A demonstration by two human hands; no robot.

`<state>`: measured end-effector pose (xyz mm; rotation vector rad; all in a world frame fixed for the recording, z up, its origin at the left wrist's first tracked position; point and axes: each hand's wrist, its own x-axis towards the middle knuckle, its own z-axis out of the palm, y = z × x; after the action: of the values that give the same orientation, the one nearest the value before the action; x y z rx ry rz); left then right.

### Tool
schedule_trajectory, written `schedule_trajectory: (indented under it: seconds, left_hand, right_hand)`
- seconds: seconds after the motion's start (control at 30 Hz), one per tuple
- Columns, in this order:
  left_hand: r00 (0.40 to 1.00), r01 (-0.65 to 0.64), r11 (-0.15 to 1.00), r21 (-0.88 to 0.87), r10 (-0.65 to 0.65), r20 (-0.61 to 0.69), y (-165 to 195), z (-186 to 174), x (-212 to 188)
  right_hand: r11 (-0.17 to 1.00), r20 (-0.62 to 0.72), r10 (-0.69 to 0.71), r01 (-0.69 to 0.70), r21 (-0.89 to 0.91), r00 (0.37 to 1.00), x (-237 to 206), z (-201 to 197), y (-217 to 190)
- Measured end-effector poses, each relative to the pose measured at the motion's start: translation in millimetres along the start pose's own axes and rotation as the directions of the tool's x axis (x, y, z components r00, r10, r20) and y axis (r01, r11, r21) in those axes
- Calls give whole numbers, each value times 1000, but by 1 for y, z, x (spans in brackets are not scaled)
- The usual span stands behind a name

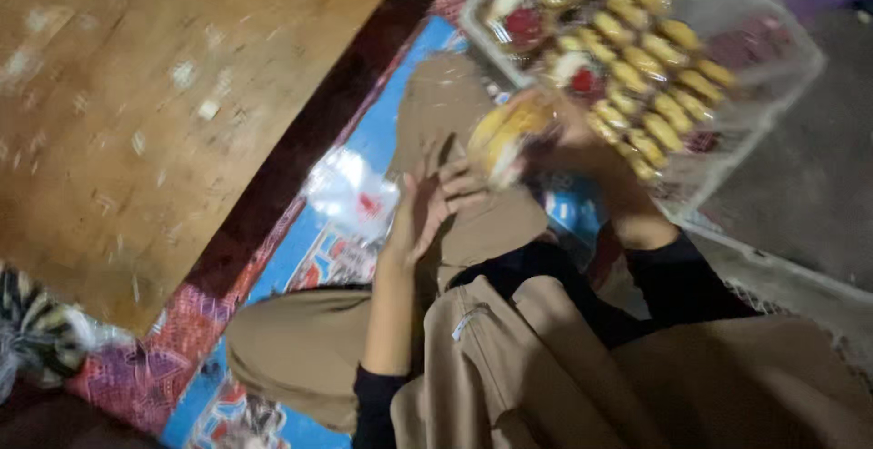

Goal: The person sits on the floor and repeatedly picks up round pastries from a wooden board, places them into small plastic bags, and arranges the packaged items into a nearby crate.

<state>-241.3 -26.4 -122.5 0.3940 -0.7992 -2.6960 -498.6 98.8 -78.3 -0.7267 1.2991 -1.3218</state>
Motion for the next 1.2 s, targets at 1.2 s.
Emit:
schedule_trajectory:
  seconds: [1.2]
  left_hand:
    - [310, -734, 672, 97, 459, -832, -43, -100, -248]
  right_hand:
    - [146, 625, -201, 654, -743, 755, 173, 245, 161]
